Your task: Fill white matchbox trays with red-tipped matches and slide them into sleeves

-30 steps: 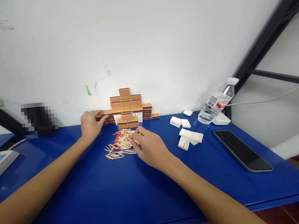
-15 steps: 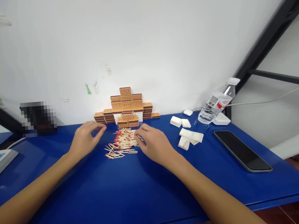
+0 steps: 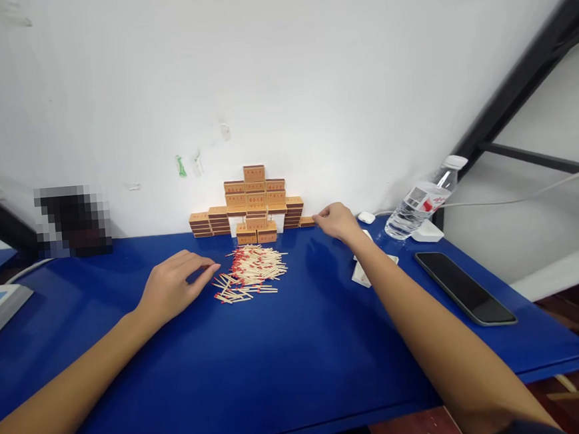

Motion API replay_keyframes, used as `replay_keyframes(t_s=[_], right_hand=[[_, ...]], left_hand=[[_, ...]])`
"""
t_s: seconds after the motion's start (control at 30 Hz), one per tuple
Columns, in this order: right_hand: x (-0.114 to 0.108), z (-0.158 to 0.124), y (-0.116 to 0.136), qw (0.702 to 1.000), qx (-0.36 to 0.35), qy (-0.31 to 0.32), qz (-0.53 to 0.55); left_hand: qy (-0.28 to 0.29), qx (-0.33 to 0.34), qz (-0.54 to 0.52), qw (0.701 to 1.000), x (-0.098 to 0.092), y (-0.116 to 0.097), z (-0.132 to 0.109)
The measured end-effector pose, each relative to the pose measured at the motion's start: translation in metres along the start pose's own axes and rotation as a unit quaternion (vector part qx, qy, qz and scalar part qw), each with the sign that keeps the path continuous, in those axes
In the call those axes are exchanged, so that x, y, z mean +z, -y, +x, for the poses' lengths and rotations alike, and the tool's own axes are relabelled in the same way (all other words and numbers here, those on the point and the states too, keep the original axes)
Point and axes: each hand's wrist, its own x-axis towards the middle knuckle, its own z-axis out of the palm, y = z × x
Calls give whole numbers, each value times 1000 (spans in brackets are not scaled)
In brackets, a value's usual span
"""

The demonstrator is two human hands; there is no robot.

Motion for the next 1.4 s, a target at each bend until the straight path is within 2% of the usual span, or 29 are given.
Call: replay_keyframes(t_s=[0.1, 0.27, 0.47, 0.63, 0.73, 0.83, 0.97, 1.07, 1.17, 1.23, 1.3, 1.4], right_hand=[[5, 14, 10, 999, 20, -25, 2], [6, 18, 24, 995, 5, -82, 54], [9, 20, 38, 988, 31, -57, 143], [-15, 7, 39, 973, 52, -41, 220], [-29, -26, 30, 963, 36, -28, 264], [-27, -87, 24, 954, 10, 41, 296], [3, -169, 28, 934, -43, 185, 302], [29, -198, 37, 928, -97, 200, 297], [44, -201, 43, 940, -120, 189, 257], [43, -195, 44, 951, -151, 176, 203], [31, -181, 41, 960, -191, 153, 137], [-4, -139, 26, 968, -224, 105, 49]], left_hand=[[1, 24, 4, 1000, 1, -3, -1], [2, 40, 16, 999, 3, -2, -2], [11, 41, 21, 999, 1, -6, 0], [7, 35, 21, 999, -3, -7, 1], [-2, 34, 20, 999, -4, -11, 2], [-9, 39, 11, 999, -6, -25, 1], [5, 69, -39, 997, -7, -55, -4], [56, 90, -66, 992, -6, -70, -7], [115, 89, -66, 987, -4, -72, -9], [137, 88, -62, 985, -3, -69, -9], [147, 88, -60, 983, -3, -66, -8], [156, 87, -61, 982, -4, -64, -8]])
